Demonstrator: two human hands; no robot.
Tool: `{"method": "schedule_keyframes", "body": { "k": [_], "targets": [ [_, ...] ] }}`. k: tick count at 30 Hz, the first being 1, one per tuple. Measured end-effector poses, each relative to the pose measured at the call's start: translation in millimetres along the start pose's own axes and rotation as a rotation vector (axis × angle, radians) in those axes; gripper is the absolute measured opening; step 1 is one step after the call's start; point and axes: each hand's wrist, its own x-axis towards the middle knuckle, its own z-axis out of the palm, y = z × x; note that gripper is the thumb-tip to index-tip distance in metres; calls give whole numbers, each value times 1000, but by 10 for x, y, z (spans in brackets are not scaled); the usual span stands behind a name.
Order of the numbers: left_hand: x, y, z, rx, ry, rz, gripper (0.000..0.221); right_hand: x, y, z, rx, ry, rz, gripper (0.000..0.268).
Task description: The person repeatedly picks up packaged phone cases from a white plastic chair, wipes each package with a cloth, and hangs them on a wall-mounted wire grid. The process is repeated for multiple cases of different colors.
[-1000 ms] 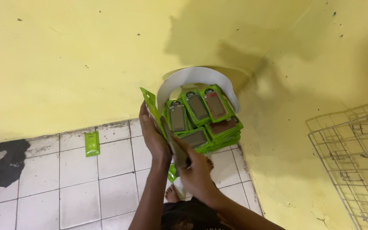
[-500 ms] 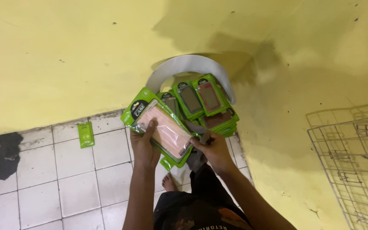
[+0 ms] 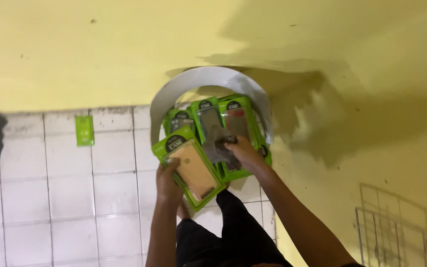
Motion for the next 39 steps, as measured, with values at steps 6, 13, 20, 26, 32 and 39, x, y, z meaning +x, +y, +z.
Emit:
{"method": "schedule_keyframes", "body": {
  "k": [6,13,20,26,32,39],
  "targets": [
    [-110,-299,-43,68,73,-50,21,588,127,-14,-138,-129,89,34],
    [-248,-311,29,64,51,-22,22,631,299,-355,-635,124,-83,65],
    [-457,6,1,49,19,9,26,316,217,-397,-957,287,-339,68],
    [-725,306,-374,165,-10,88,27,-500,-351,430,-687,154,-481,57],
    [-988,861,-851,158,-145,182,27,-1391,-932,1790,-201,-298,-433,53],
    [-1686,2136,-1660,516,-265,567,35,-2169,-1411,3402,-586,-169,-423,31]
  ]
}}
